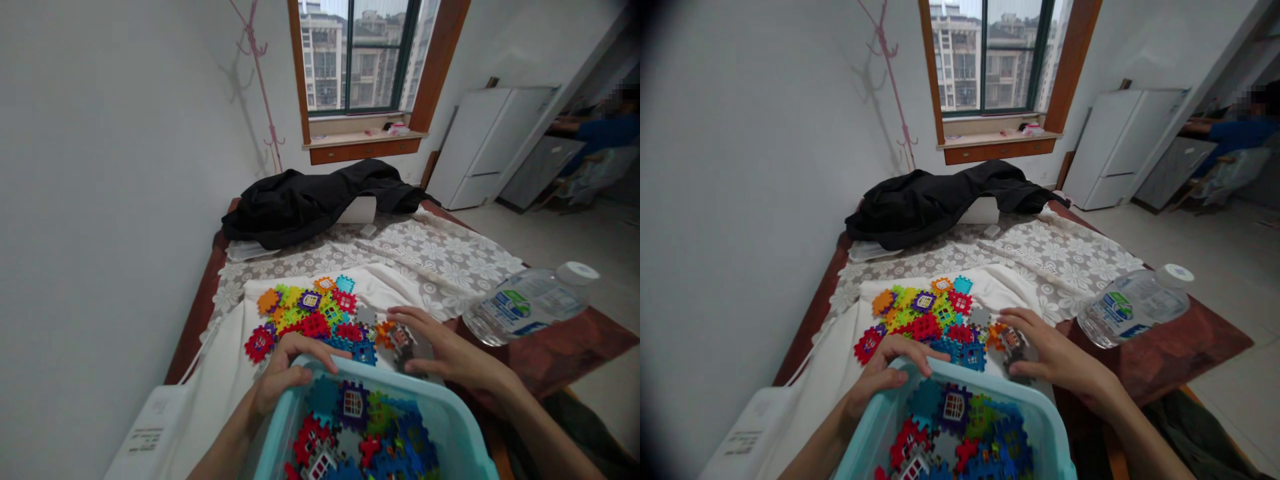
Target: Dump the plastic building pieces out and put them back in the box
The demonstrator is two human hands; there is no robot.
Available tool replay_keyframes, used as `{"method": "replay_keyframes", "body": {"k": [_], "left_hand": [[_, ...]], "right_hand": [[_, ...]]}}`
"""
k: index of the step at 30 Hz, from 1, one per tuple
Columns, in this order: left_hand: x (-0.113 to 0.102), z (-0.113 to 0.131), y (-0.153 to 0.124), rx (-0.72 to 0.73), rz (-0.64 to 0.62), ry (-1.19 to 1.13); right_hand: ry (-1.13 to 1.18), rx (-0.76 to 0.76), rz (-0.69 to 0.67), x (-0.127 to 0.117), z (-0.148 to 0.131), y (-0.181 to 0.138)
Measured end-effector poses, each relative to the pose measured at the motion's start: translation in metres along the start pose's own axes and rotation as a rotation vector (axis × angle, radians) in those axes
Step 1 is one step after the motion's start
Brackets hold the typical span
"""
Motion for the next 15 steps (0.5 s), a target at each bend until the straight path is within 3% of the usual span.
{"method": "replay_keyframes", "body": {"k": [5,10,15], "left_hand": [[0.003,-0.001,0.000,-0.027,-0.015,-0.023],[0.004,-0.001,-0.002,-0.019,0.014,-0.042],[0.002,-0.005,-0.003,-0.014,0.014,-0.038]], "right_hand": [[-0.087,-0.038,0.006,0.024,0.014,-0.032],[-0.131,-0.171,0.232,0.028,0.020,-0.007],[-0.175,-0.270,0.316,0.034,0.011,0.013]]}}
Point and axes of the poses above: each hand's wrist, its own y-axis towards the middle knuckle, its own x-axis out of the palm, z = x × y, the point moved 7 cm from there along y, towards the middle knuckle, and after that the axes turned 12 degrees about z, right-handed, at the moved point
